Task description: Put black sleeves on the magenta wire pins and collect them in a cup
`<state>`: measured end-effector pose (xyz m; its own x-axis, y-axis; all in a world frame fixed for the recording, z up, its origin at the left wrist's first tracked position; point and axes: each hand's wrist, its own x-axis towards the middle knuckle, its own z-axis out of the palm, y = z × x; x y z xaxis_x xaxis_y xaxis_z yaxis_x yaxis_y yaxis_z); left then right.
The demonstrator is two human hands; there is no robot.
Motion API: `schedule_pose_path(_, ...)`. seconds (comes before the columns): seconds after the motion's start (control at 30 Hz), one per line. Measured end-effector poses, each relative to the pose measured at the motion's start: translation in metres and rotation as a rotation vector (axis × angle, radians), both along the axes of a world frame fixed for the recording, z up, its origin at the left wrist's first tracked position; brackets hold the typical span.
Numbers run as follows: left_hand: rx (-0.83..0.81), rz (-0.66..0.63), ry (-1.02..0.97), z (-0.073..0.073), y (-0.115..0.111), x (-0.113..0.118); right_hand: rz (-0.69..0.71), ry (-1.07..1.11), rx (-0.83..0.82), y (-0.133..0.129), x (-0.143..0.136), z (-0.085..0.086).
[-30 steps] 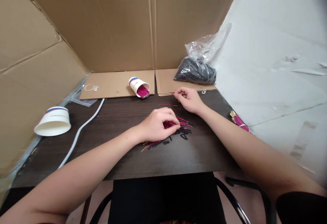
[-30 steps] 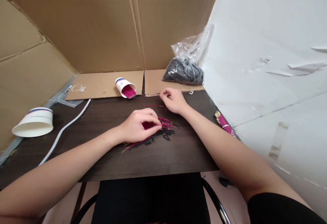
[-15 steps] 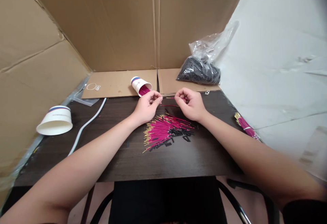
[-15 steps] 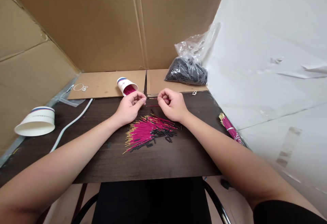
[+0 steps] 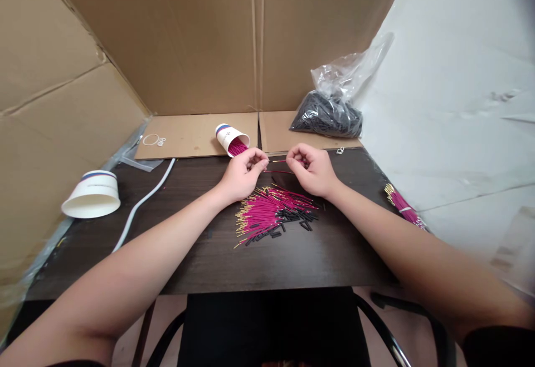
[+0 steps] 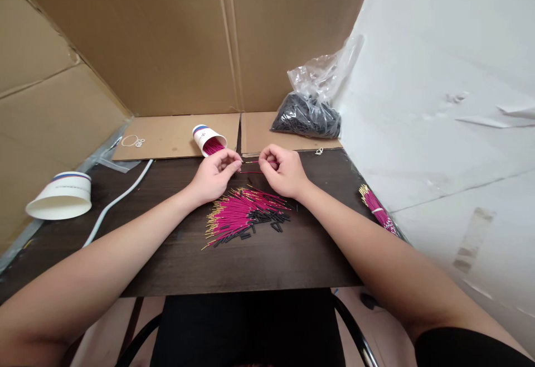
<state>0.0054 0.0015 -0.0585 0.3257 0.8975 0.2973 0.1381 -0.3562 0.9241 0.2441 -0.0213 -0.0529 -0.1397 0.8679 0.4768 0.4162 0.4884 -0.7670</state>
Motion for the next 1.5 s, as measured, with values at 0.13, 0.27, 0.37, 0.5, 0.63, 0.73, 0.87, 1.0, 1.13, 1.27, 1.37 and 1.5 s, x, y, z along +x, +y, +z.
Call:
schedule_pose_path(0.13, 0.021, -0.021, 0.026, 0.001, -0.002, -0.001, 0.004, 0.008, -0.020, 0.002, 0.001, 0.000)
schedule_pose_path(0.27, 0.052, -0.032, 0.082, 0.002, -0.004, -0.001, 0.003, 0.022, -0.061, 0.004, 0.001, -0.001)
schedule_pose_path(0.37, 0.048, -0.026, 0.086, 0.001, -0.004, -0.001, -0.004, 0.009, -0.062, 0.004, 0.001, -0.002)
schedule_pose_path(0.5, 0.028, -0.009, 0.067, -0.001, -0.004, -0.001, -0.001, -0.027, -0.050, 0.001, -0.001, -0.003)
schedule_pose_path(0.63, 0.021, -0.003, 0.072, -0.002, -0.004, -0.001, 0.031, -0.052, -0.051, -0.001, -0.004, -0.003)
schedule_pose_path(0.73, 0.019, -0.008, 0.068, -0.003, -0.004, -0.001, 0.038, -0.050, -0.033, -0.002, -0.005, -0.003)
schedule_pose_path(0.87, 0.006, -0.010, 0.060, -0.001, -0.005, 0.000, 0.035, -0.034, -0.037, -0.002, -0.005, -0.003)
schedule_pose_path(1.0, -0.051, -0.010, 0.015, 0.003, -0.007, -0.001, 0.019, 0.009, -0.067, 0.000, -0.005, -0.004)
schedule_pose_path(1.13, -0.076, -0.017, 0.011, 0.003, -0.007, -0.002, -0.020, -0.026, 0.017, 0.002, -0.004, -0.001)
schedule_pose_path(1.27, -0.027, 0.068, 0.084, 0.000, -0.007, -0.001, -0.023, -0.116, 0.074, 0.006, 0.001, -0.004)
schedule_pose_path(1.37, 0.024, 0.134, 0.148, 0.001, -0.009, 0.000, -0.024, -0.180, 0.069, 0.012, 0.006, -0.011)
schedule_pose_path(1.5, 0.086, 0.145, 0.232, 0.001, -0.010, -0.002, -0.021, -0.223, 0.040, 0.017, 0.010, -0.017)
